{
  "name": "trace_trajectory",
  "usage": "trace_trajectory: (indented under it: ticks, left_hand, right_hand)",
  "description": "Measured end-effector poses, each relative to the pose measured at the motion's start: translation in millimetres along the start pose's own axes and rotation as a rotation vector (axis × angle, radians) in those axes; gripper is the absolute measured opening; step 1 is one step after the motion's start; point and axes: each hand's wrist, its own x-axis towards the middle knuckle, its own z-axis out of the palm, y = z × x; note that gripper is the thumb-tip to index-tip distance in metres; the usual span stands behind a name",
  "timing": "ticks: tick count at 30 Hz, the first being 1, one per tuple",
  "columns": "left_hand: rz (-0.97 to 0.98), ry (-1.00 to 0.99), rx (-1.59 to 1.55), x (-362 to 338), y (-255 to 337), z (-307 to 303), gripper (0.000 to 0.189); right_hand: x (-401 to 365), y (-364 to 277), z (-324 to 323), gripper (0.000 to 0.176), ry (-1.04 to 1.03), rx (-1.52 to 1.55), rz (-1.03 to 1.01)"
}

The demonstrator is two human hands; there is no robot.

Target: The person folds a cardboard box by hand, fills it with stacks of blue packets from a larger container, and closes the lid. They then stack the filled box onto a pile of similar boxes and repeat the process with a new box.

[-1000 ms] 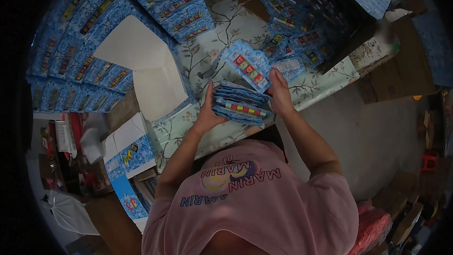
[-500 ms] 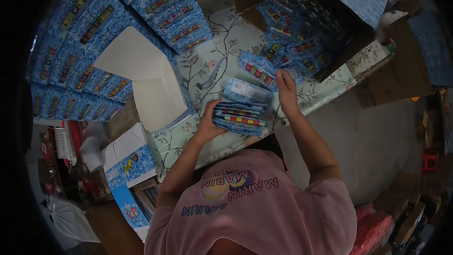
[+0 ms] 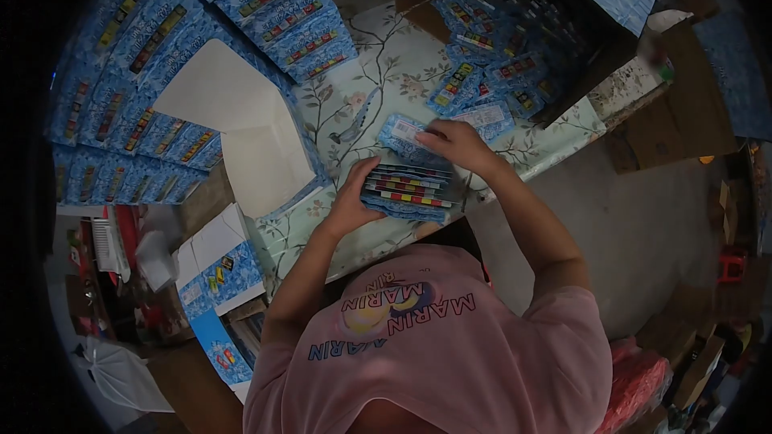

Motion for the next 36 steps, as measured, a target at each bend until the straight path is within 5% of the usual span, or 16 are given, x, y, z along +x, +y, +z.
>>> trace_trajectory:
  ticks: [4, 9, 13, 15, 16, 18, 21, 22, 29, 31, 36]
  left_hand:
    - [-0.006, 0.014, -0.036, 2.3, 2.7, 0.3, 0.096]
    - [-0.018, 0.023, -0.041, -3.8, 1.6, 0.7, 0.095]
    - [-0.011, 0.086, -0.031, -4.3, -0.7, 5.4, 0.107]
    - [-0.034, 0.128, -0.044, -6.5, -2.1, 9.3, 0.112]
    - [-0.054, 0.137, -0.076, -5.0, -3.4, 10.5, 0.116]
    - [-0.077, 0.144, -0.112, -1.7, -6.7, 15.2, 0.12]
    - [-0.11, 0.239, -0.233, 7.3, -6.5, 26.1, 0.124]
    - [-0.095, 0.208, -0.199, 7.9, -2.3, 28.9, 0.125]
    - [-0.031, 0.074, -0.165, 8.8, -6.1, 20.5, 0.128]
    - [-0.063, 0.025, -0.148, 10.2, -2.9, 14.3, 0.127]
    - [-0.114, 0.044, -0.009, 7.7, -7.5, 0.1, 0.125]
  right_hand:
    - [38.1, -7.1, 28.4, 0.051, 0.234, -0.5, -0.262]
    - [43.7, -24.8, 32.7, 0.046, -0.019, -0.851, -0.287]
    - [32.2, -35.3, 7.8, 0.042, -0.041, -0.757, -0.13]
    - [12.7, -31.0, 10.7, 0.043, -0.219, -0.216, -0.257]
    - [2.8, -34.8, 9.6, 0.043, -0.221, -0.213, -0.254]
    - [-18.7, -44.6, 6.1, 0.063, -0.279, -0.336, 0.012]
    - [-49.1, -26.0, 12.9, 0.088, -0.105, -0.34, -0.173]
    - [-54.2, -30.5, 14.4, 0.104, -0.164, -0.363, -0.072]
    - [-77.0, -11.9, 42.4, 0.104, 0.025, -0.455, -0.163]
    - [-75.3, -5.2, 45.4, 0.103, 0.096, -0.188, -0.1]
    - [-41.5, -15.5, 40.5, 0.097, 0.047, -0.145, -0.178]
